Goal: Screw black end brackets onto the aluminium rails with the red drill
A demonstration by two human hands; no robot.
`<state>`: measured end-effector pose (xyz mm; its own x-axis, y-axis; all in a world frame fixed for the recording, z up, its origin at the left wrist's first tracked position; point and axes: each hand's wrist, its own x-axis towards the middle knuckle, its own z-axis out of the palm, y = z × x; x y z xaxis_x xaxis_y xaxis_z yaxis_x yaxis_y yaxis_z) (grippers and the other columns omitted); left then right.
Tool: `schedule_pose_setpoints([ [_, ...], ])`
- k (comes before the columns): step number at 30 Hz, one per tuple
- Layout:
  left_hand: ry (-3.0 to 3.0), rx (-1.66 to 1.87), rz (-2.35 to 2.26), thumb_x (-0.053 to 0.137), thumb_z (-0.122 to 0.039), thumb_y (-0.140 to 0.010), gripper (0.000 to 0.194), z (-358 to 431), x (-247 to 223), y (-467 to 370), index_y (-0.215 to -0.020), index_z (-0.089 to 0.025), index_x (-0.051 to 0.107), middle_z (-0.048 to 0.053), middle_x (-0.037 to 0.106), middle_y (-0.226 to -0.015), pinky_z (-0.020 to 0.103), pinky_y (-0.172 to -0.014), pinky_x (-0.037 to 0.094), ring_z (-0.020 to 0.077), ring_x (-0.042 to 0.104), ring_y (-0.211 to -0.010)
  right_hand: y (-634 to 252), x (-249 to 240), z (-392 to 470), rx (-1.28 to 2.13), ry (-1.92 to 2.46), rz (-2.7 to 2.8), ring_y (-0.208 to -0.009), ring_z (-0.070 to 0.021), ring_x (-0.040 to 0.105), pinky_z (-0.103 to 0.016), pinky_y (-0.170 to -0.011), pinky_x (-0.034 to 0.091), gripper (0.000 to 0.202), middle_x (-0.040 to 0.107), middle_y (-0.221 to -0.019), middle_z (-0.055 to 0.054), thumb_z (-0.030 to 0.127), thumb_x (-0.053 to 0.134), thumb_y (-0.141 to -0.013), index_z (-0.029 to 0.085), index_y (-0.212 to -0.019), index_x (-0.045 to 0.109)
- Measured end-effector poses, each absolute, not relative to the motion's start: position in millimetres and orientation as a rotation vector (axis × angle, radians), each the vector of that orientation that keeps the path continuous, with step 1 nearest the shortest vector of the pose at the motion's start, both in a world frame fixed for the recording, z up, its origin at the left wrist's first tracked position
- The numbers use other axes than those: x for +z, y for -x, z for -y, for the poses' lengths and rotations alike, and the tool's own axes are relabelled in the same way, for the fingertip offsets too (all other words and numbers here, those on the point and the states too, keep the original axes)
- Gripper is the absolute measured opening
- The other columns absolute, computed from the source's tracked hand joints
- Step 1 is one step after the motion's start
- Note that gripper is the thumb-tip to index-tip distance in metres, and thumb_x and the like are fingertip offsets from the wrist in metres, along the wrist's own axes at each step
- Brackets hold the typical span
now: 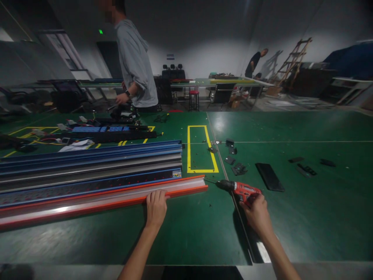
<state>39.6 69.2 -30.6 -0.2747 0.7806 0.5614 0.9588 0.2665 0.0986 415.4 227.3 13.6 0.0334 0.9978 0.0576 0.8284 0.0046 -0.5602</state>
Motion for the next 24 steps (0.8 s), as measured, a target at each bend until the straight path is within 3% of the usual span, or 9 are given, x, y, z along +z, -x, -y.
schedule_pose_setpoints([
  [9, 1.629, -0.650, 2.022, 0.054, -0.016, -0.101, 0.013, -19.6, -36.6, -31.3, -0.103, -0.020, 0.066, 0.008, 0.070, -0.093, 0.044, -0.090, 0.046, 0.0276, 0.062, -0.089, -424.7, -0.4, -230.9, 0.512, 1.772, 1.810, -0.102, -0.0371, 0.065, -0.052, -0.090, 0.056, 0.043, 0.059, -0.105, -0.012, 0.048, 0.062, -0.078, 0.024, -0.109, 0.043],
  [13, 1.638, -0.645, 1.979, 0.052, -0.016, -0.101, 0.013, -0.4, -37.5, -26.9, -0.104, -0.020, 0.064, 0.008, 0.069, -0.092, 0.051, -0.102, 0.046, 0.0294, 0.062, -0.091, -424.0, 7.0, -228.1, 0.501, 1.752, 1.843, -0.103, -0.0383, 0.065, -0.050, -0.092, 0.056, 0.038, 0.059, -0.106, -0.014, 0.047, 0.061, -0.081, 0.026, -0.107, 0.041],
  [20, 1.583, -0.693, 2.032, 0.053, -0.018, -0.102, 0.010, 18.7, -38.3, -25.3, -0.105, -0.021, 0.062, 0.007, 0.071, -0.095, 0.058, -0.118, 0.040, 0.0280, 0.065, -0.092, -414.4, 20.9, -224.5, 0.454, 1.893, 1.966, -0.101, -0.0376, 0.067, -0.049, -0.091, 0.055, 0.059, 0.055, -0.110, -0.015, 0.043, 0.065, -0.076, 0.018, -0.123, 0.039],
  [24, 1.513, -0.663, 2.081, 0.050, -0.018, -0.101, 0.014, 23.5, -37.2, -25.0, -0.104, -0.021, 0.063, 0.008, 0.073, -0.098, 0.058, -0.120, 0.038, 0.0282, 0.067, -0.095, -417.2, 21.4, -229.0, 0.449, 1.904, 1.995, -0.099, -0.0347, 0.069, -0.048, -0.089, 0.056, 0.060, 0.056, -0.110, -0.014, 0.039, 0.065, -0.078, 0.017, -0.128, 0.042],
])
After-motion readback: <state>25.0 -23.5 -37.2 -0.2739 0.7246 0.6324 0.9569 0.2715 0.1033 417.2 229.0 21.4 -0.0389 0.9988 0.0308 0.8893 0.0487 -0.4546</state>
